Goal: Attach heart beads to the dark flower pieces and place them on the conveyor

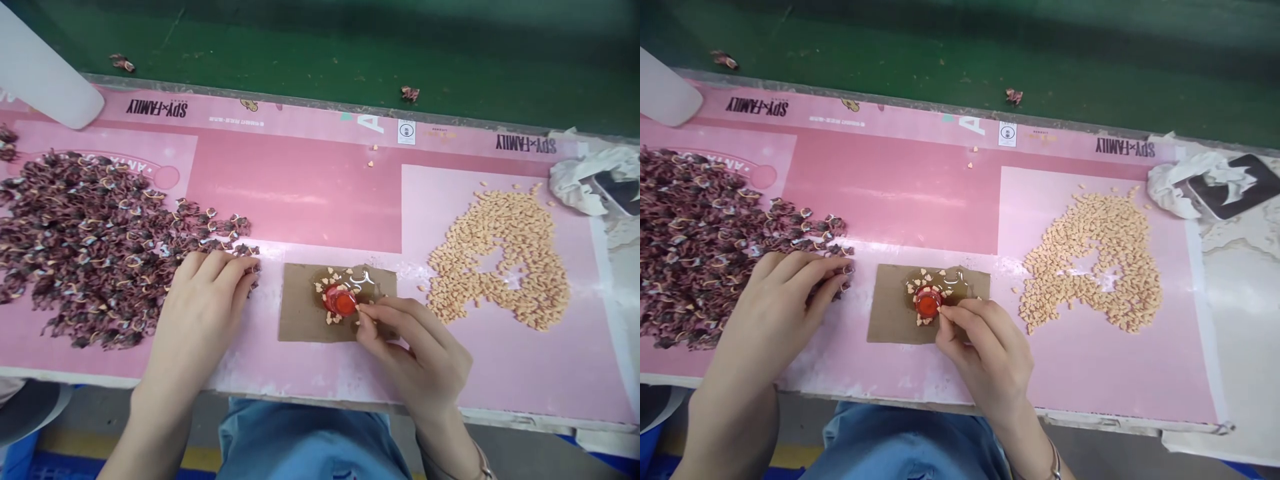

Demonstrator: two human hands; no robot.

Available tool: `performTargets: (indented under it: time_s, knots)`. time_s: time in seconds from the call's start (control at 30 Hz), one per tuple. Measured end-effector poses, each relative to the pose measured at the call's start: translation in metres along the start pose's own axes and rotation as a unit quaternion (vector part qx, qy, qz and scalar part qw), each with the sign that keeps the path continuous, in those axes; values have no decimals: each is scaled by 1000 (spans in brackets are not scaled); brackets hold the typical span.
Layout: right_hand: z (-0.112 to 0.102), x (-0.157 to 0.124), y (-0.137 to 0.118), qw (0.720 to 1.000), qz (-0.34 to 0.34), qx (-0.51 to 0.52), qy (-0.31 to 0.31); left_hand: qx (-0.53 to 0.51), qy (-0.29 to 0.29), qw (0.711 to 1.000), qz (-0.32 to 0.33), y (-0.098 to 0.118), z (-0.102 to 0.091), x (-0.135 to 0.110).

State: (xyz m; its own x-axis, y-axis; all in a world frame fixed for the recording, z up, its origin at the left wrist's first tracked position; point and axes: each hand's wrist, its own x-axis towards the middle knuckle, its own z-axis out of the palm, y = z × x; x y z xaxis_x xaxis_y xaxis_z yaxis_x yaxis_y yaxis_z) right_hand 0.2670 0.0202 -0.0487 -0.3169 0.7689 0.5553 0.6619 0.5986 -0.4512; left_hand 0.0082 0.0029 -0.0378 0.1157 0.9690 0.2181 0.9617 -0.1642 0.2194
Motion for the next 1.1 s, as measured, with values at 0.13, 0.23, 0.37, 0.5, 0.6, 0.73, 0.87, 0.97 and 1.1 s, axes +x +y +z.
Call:
performTargets:
  time_s: [0.13, 0.23, 0.37, 0.5, 0.6, 0.73, 0.87, 0.97, 1.1]
  knots:
    - [-1, 1, 0, 1000, 5, 3, -2, -5, -8, 1000, 10, 0, -2, 0]
    - [-1, 1, -1, 1000, 24, 12, 9, -22, -5, 1000, 3, 0, -7, -1]
    - [1, 1, -1, 999, 37, 20, 17, -63, -2, 998, -2, 2, -17, -4]
    - [1, 0, 0, 999, 33, 19, 12, -176, 25, 983, -53, 11, -23, -12]
    - [1, -1, 1, 1000, 24, 16, 11, -283, 68, 950, -113, 23, -22, -20]
    - [-5, 2, -4, 999, 21, 26, 31, -455, 72, 875, -152, 44, -17, -29]
    - [-17, 11, -21, 996, 41, 82, 17, -543, 45, 824, -153, 61, -13, -35]
    - [-22, 17, -33, 992, 47, 119, -3, -509, 51, 852, -114, 68, -10, -39]
    - [-18, 18, -41, 988, 43, 150, -6, -481, 57, 872, -75, 73, -8, -41]
